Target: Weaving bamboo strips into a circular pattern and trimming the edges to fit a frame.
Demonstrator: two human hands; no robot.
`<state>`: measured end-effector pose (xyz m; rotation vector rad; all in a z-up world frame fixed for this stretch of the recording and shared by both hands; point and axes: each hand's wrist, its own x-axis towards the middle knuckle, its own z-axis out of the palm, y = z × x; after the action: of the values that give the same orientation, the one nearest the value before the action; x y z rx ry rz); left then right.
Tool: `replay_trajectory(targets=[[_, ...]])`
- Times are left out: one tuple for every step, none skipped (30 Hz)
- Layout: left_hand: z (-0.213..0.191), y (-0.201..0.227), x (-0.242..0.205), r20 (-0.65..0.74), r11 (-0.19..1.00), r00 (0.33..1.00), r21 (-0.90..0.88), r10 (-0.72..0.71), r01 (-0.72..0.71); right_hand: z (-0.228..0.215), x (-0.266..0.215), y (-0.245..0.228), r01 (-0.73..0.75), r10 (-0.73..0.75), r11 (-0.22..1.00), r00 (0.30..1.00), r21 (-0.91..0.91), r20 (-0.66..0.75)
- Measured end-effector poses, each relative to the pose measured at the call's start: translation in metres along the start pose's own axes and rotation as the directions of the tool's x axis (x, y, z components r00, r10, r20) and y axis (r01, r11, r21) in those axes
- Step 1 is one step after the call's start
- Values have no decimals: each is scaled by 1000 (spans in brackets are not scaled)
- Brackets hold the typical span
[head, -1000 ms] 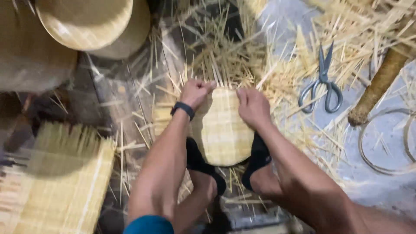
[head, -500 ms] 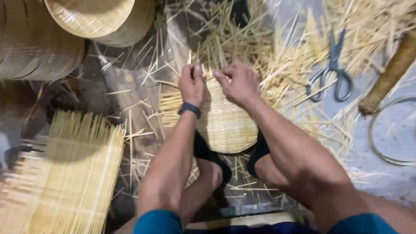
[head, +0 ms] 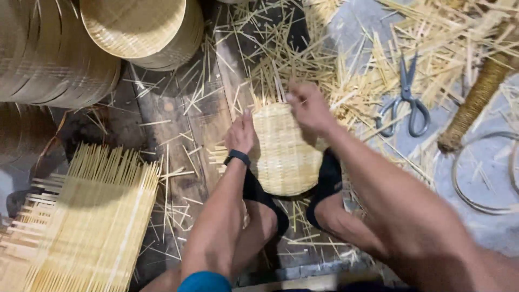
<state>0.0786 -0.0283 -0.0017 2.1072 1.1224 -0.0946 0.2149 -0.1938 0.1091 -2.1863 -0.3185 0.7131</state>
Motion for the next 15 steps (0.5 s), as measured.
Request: replay_trajectory(targets=[[-5, -1, 9, -2, 1000, 1000, -10, 22, -22, -34, -2, 2, 8, -8, 1000, 1000, -5, -22], [-9, -2, 18, 32, 997, 997, -17, 69, -69, -70, -7, 4, 158, -160, 974, 987, -162, 2], [-11, -6, 16, 83, 994, 991, -19, 108, -107, -104, -22, 10, 284, -282, 907, 958, -310, 53], [-19, 3, 7, 96, 992, 988, -24, 122, -120, -144, -43, 9, 270, -272, 909, 961, -318, 39], [-28, 11, 1, 134, 987, 988, -146, 80, -60, -181, -61, 8, 234, -188, 821, 972, -520, 140], [-37, 20, -3, 178, 965, 983, -261, 43, 5, -218, -79, 6, 209, -77, 687, 973, -696, 216], [-61, 52, -29, 176, 964, 983, -264, 57, -9, -238, -103, 15, 203, -82, 686, 976, -699, 204], [-85, 85, -54, 26, 933, 978, -305, 207, -190, -258, -126, 23, 155, -65, 633, 987, -759, 147], [-111, 114, -76, -138, 876, 931, -316, 337, -364, -275, -141, 31, 117, -62, 575, 993, -810, 99], [-113, 119, -90, -152, 873, 928, -314, 341, -372, -278, -137, 63, 123, -77, 573, 992, -811, 96], [-112, 121, -109, -244, 813, 840, -230, 484, -535, -279, -139, 100, -3, 21, 660, 1000, -751, 15], [-110, 124, -126, -317, 725, 721, -130, 616, -676, -280, -138, 138, -130, 127, 728, 990, -673, -54], [-97, 107, -134, -317, 728, 721, -122, 616, -675, -263, -126, 189, -125, 124, 733, 991, -669, -49], [-84, 90, -140, -194, 611, 593, 40, 781, -791, -245, -117, 237, -186, 181, 804, 981, -565, -66], [-71, 77, -139, -48, 436, 435, 188, 899, -880, -226, -99, 281, -233, 220, 864, 972, -446, -83]])
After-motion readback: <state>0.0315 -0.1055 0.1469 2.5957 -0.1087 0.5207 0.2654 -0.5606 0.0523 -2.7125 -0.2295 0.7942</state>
